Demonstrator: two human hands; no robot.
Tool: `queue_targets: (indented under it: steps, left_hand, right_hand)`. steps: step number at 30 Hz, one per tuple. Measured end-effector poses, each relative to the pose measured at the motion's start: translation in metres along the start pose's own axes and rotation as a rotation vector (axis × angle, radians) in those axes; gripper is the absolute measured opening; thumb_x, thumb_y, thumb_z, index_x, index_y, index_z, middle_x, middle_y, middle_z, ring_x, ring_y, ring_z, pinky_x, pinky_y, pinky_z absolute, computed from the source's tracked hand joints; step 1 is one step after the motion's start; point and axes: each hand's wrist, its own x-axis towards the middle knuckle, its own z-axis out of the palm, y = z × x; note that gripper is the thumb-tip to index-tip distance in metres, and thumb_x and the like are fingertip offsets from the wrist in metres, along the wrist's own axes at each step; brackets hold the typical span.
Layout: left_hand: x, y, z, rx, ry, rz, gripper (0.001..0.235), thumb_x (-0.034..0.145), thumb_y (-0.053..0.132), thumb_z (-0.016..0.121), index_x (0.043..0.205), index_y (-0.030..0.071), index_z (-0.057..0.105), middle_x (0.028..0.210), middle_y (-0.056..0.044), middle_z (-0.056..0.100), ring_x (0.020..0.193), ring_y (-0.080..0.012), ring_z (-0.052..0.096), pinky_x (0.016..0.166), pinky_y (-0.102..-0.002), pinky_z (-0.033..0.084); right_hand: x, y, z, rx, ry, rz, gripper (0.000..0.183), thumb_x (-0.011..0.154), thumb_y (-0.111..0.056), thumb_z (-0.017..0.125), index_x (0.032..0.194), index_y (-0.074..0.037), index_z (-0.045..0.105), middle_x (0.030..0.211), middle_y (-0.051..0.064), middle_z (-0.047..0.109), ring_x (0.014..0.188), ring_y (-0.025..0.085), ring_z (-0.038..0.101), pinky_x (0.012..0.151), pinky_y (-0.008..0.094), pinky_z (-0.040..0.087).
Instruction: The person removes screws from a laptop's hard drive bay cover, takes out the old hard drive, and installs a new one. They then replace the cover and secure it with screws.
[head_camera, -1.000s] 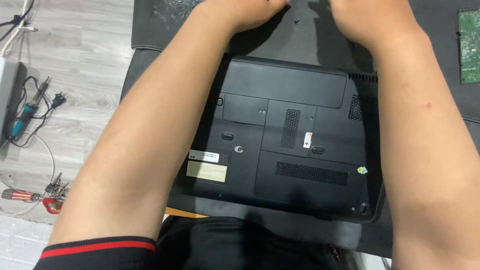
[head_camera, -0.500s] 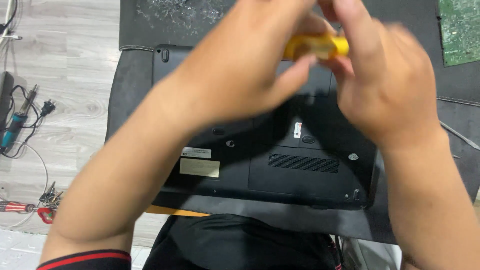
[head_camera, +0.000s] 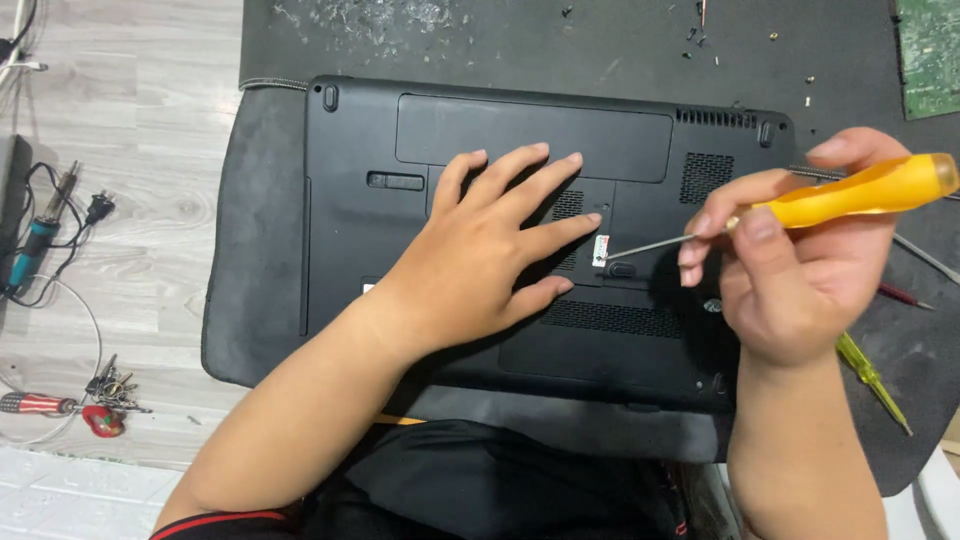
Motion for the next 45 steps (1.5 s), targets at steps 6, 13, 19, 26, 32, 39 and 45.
queue_targets:
  steps: [6,13,19,26,32,39,45]
  left_hand:
    - [-0.002,0.000,-0.001,0.037,-0.004,-0.005,0.048,0.091,0.042,0.070,0.136,0.026,0.062,0.153,-0.008,0.042,0.143,-0.0304,0.036,0.112,-0.061,0.022]
    - [-0.002,-0.001,-0.001,0.041,0.002,-0.005,0.049,0.091,0.041,0.072,0.136,0.027,0.062,0.153,-0.008,0.043,0.143,-0.0297,0.036,0.112,-0.061,0.023]
    - [-0.002,-0.001,0.000,0.035,-0.003,-0.008,0.051,0.090,0.042,0.072,0.137,0.028,0.061,0.154,-0.007,0.042,0.144,-0.0291,0.035,0.112,-0.061,0.023]
    - [-0.002,-0.002,0.000,0.025,-0.012,-0.011,0.052,0.090,0.043,0.072,0.138,0.028,0.061,0.154,-0.007,0.040,0.144,-0.0292,0.034,0.113,-0.061,0.022]
    - [-0.001,0.002,-0.001,-0.195,0.160,0.006,0.042,0.100,0.034,0.062,0.139,0.022,0.054,0.146,-0.001,0.058,0.136,-0.0279,0.055,0.111,-0.047,0.031]
    - [0.005,0.036,-0.026,-0.731,0.226,0.085,0.050,0.090,0.007,0.057,0.140,0.013,0.056,0.149,-0.009,0.063,0.141,-0.0223,0.066,0.118,-0.036,0.037]
    - [0.023,0.048,-0.020,-0.913,0.418,-0.003,0.025,0.092,0.018,0.080,0.114,0.011,0.070,0.133,-0.012,0.064,0.123,-0.0247,0.071,0.115,-0.035,0.057]
  right_hand:
    - [-0.001,0.000,0.011,-0.218,-0.033,-0.047,0.029,0.106,-0.007,0.046,0.123,-0.018,0.026,0.083,0.025,0.052,0.050,0.022,0.046,0.053,0.027,0.047]
    - [-0.006,0.001,0.012,-0.268,-0.136,-0.136,0.034,0.101,0.001,0.047,0.120,-0.015,0.024,0.077,0.025,0.052,0.052,0.023,0.052,0.053,0.025,0.048]
    - [-0.006,-0.005,0.011,-0.311,-0.240,-0.171,0.032,0.100,0.000,0.049,0.116,-0.012,0.024,0.077,0.025,0.054,0.057,0.025,0.056,0.057,0.026,0.050]
    - [0.008,-0.019,0.007,-0.483,-0.449,-0.137,0.028,0.101,0.000,0.050,0.110,-0.010,0.024,0.083,0.017,0.058,0.070,0.023,0.063,0.068,0.028,0.049]
    - [0.012,-0.038,0.012,-0.750,-0.633,-0.081,0.031,0.086,0.007,0.065,0.111,-0.005,0.049,0.102,0.008,0.071,0.087,0.016,0.076,0.084,0.029,0.056]
    - [-0.003,-0.039,0.016,-1.133,-0.414,-0.101,0.020,0.087,-0.027,0.078,0.086,-0.011,0.065,0.071,0.005,0.064,0.061,0.022,0.060,0.058,0.038,0.044]
    - [-0.001,-0.052,0.010,-1.262,-0.448,0.109,0.012,0.086,-0.021,0.066,0.092,-0.014,0.059,0.077,0.004,0.066,0.071,0.029,0.066,0.061,0.044,0.048]
